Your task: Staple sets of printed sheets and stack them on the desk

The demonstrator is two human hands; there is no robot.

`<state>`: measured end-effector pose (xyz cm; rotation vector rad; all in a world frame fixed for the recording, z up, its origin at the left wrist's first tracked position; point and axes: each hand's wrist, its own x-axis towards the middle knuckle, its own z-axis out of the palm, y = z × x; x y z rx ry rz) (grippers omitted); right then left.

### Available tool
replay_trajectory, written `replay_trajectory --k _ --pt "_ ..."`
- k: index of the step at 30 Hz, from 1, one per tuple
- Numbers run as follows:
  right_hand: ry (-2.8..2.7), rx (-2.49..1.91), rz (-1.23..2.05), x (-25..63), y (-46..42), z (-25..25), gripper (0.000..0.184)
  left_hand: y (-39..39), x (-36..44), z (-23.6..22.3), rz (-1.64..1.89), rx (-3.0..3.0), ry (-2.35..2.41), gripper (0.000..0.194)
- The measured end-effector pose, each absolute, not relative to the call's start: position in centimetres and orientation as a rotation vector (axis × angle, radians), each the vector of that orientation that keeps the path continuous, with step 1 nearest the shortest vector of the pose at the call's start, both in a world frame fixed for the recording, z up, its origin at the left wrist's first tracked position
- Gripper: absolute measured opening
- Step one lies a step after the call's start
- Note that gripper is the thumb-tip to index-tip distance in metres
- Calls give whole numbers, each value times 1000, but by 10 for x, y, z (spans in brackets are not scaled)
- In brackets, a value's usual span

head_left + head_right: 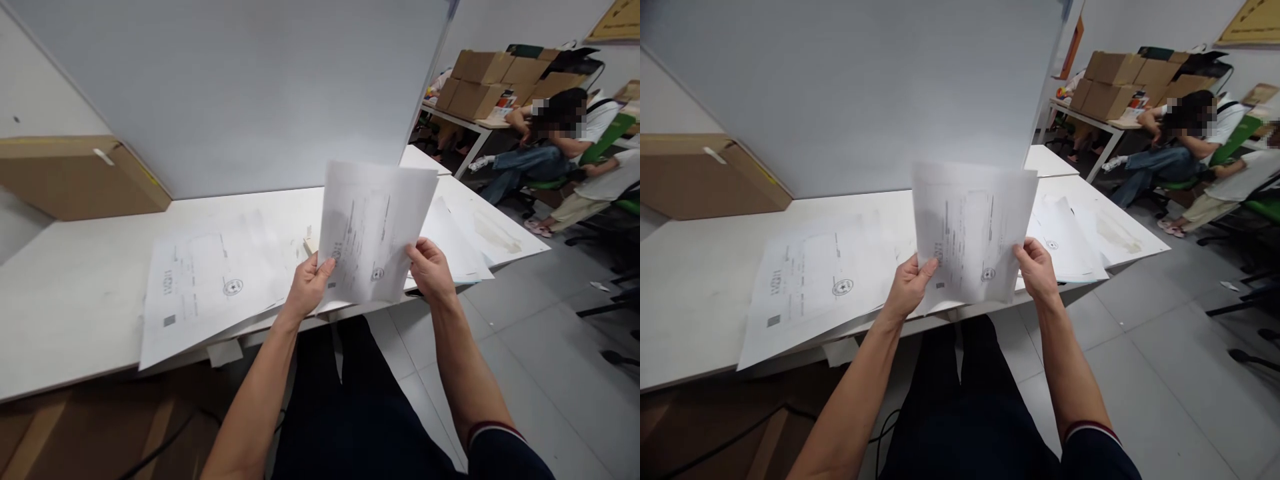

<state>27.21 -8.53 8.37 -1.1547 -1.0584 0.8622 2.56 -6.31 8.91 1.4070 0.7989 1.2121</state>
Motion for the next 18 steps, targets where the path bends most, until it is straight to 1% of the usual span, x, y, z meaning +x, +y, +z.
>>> replay_trajectory --k 3,5,8,12,15,18 --pt "-1066 -1016 714 257 -76 96 20 -63 14 99 1348 1449 797 36" --pt "-1070 -967 679 251 -72 92 18 -61 6 98 1383 1448 782 35" --pt "-1064 -944 730 244 -69 76 18 -56 -1 86 1375 1432 792 36" --pt "-1098 -937 823 237 -68 63 23 -51 -2 74 1359 1388 854 34" --pt "-1134 -944 806 236 -68 61 24 -51 0 73 1390 1371 876 33" --pt "-1139 -996 863 239 -66 58 24 -52 1 75 1383 1361 890 34"
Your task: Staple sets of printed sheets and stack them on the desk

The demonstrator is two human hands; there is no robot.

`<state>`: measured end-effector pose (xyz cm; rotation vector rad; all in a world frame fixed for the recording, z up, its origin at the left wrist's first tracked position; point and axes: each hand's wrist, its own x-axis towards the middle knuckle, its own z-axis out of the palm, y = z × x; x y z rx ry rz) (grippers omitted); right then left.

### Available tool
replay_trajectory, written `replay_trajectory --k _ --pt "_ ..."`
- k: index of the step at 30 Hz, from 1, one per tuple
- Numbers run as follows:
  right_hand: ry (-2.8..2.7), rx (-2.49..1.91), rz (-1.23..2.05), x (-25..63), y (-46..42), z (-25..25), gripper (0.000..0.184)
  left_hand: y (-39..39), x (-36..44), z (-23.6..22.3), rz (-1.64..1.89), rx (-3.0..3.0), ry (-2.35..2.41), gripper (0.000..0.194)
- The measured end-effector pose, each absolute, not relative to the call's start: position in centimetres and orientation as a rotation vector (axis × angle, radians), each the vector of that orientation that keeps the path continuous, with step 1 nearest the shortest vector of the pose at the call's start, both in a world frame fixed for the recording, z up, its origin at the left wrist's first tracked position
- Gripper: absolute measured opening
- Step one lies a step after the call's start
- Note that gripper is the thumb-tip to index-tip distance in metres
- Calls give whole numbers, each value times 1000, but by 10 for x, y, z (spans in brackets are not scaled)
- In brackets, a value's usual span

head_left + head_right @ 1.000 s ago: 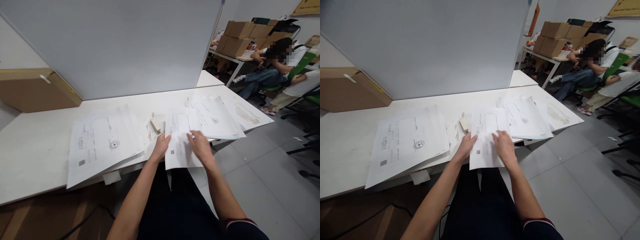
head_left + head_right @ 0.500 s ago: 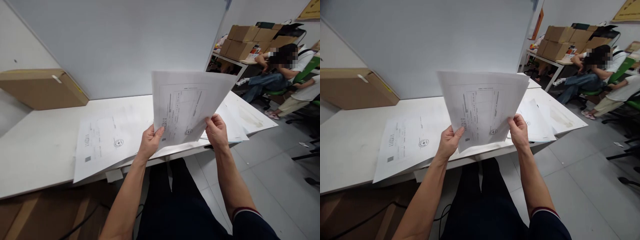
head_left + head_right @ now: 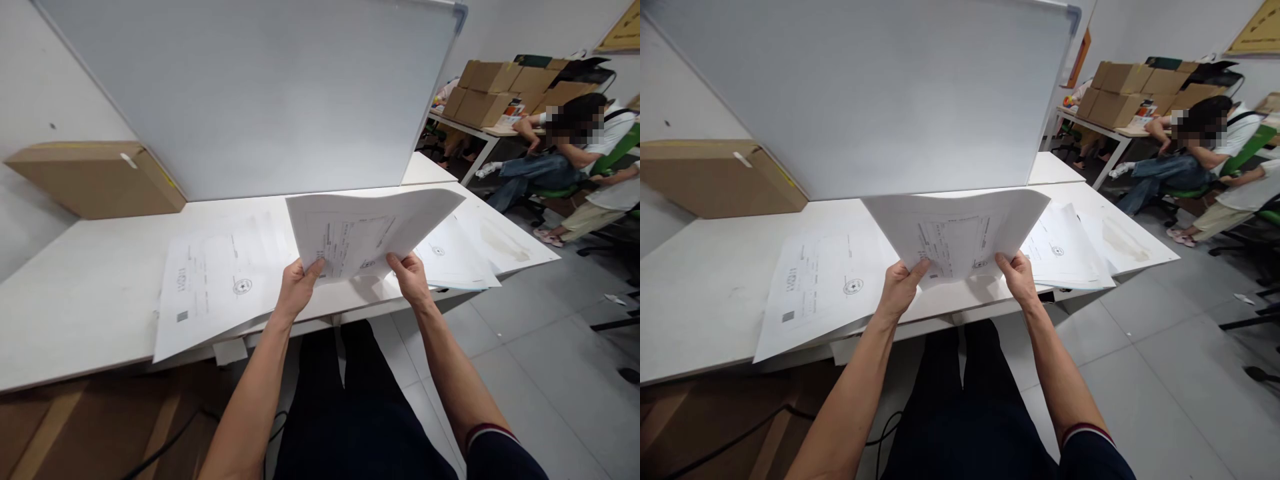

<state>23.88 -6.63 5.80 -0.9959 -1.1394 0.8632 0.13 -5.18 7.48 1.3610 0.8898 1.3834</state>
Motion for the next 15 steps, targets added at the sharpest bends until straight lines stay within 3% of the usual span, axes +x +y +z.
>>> replay_trajectory --k 5,10,15 --pt "-1216 -1133 842 243 -65 64 27 -53 4 77 1452 1339 951 33" --pt "-1415 -1227 623 257 -69 107 26 -49 3 76 1508 1259 861 33" --pt "-1784 -1326 279 272 -83 174 20 -45 -15 78 1711 1234 879 64"
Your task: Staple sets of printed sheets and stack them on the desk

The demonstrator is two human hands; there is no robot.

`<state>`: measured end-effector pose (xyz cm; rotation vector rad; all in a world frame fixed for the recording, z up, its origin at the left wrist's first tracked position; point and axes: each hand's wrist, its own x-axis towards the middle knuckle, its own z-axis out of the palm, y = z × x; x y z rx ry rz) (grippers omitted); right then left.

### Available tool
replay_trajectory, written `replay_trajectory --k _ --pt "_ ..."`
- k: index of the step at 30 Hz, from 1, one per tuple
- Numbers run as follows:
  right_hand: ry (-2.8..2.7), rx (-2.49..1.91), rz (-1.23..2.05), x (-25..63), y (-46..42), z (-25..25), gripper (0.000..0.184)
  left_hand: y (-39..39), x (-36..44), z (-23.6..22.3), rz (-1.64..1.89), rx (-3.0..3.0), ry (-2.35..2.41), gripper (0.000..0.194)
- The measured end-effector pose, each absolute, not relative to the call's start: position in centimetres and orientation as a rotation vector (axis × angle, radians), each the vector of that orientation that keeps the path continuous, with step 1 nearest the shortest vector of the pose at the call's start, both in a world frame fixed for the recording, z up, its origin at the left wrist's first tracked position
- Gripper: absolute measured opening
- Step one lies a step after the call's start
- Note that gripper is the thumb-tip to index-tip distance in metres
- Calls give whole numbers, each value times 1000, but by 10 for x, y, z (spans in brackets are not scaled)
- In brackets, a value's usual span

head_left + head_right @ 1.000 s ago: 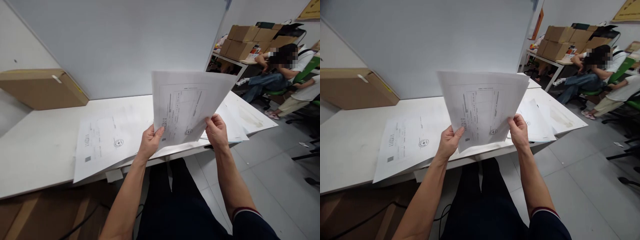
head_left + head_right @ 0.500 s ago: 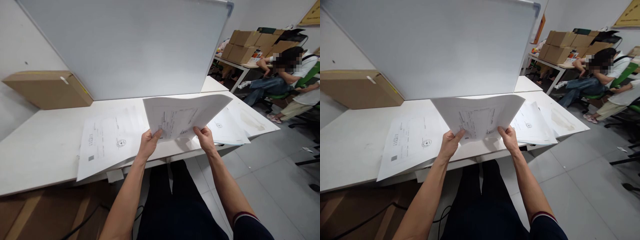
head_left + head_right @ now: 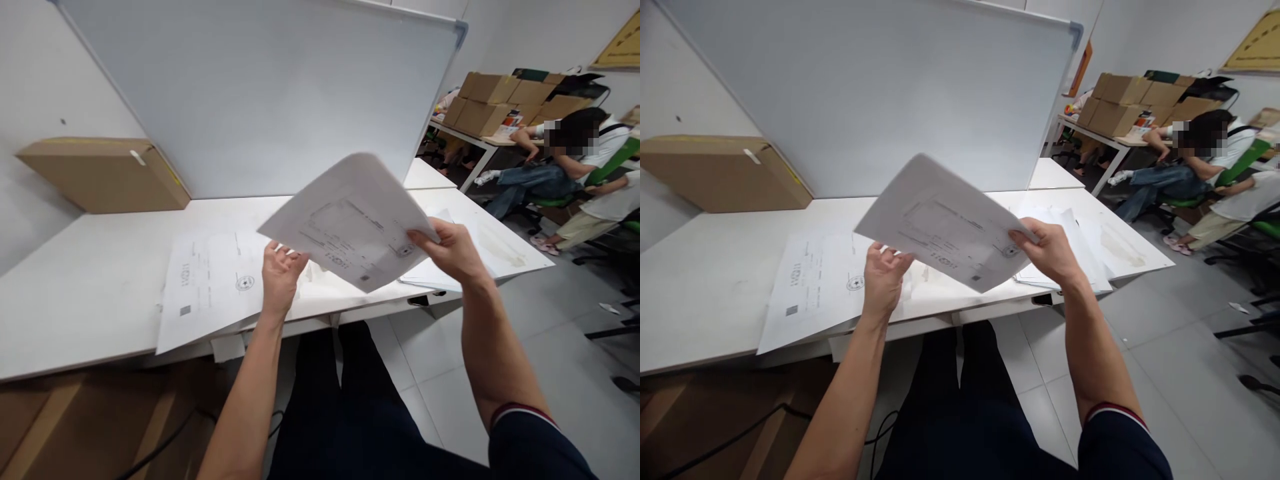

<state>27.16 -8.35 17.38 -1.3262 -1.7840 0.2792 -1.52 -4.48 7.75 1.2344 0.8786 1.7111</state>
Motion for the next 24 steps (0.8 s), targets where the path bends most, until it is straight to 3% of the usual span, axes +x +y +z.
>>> replay_trajectory --k 3,9,12,16,24 --pt "-2047 -1392 72 270 -93 210 19 -51 -27 81 1739 1422 1008 76" --pt "-2418 -1410 -175 255 -96 227 22 -62 -29 76 1465 1533 1123 55" --pt "-2512 -1450 -140 247 -96 216 22 -61 -30 67 1325 1480 1132 51" --pt "-2597 -1527 -31 243 -98 206 22 -61 -32 56 1085 1554 1203 27" --pt "-2627 -1677 -27 242 -99 209 19 -60 -28 53 970 1738 1258 27"
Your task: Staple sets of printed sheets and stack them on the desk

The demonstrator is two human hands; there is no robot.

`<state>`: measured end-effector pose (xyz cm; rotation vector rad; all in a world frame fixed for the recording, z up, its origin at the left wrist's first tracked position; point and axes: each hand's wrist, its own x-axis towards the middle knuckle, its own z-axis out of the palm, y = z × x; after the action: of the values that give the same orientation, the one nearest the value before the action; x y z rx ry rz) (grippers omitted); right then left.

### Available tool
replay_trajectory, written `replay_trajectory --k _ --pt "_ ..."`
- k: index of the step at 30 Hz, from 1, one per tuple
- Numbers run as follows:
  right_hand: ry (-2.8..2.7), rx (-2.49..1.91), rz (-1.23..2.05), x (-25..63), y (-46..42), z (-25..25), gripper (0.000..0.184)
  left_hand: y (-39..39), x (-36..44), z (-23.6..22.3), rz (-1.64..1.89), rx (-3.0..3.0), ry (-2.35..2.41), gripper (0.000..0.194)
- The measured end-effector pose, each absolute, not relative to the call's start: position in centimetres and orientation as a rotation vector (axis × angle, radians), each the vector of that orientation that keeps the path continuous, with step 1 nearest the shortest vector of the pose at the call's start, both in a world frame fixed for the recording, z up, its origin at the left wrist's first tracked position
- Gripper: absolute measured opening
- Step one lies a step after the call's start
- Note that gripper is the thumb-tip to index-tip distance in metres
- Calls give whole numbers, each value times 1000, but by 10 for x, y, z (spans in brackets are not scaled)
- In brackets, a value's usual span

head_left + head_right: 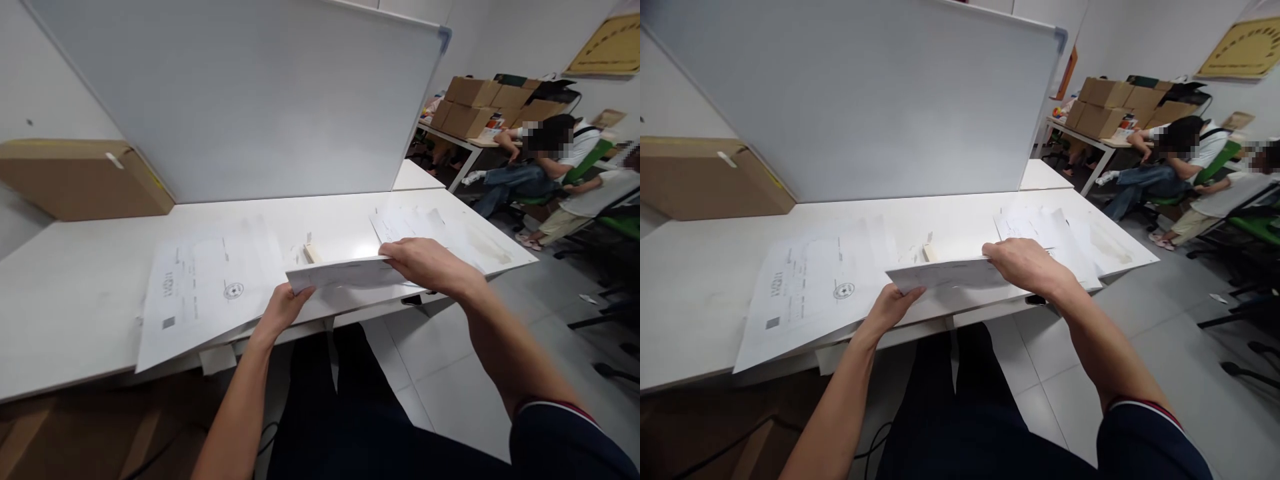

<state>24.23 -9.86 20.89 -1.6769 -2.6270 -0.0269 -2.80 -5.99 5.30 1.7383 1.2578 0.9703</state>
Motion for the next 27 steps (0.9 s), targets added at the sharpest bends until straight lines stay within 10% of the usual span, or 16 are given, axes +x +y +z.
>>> replay_trajectory --k 15,27 --pt "-2490 -1639 28 269 -108 222 21 -64 -25 72 1133 1586 1207 31" --pt "-1556 -1795 1405 316 -137 91 29 -68 -13 70 813 1904 1333 21"
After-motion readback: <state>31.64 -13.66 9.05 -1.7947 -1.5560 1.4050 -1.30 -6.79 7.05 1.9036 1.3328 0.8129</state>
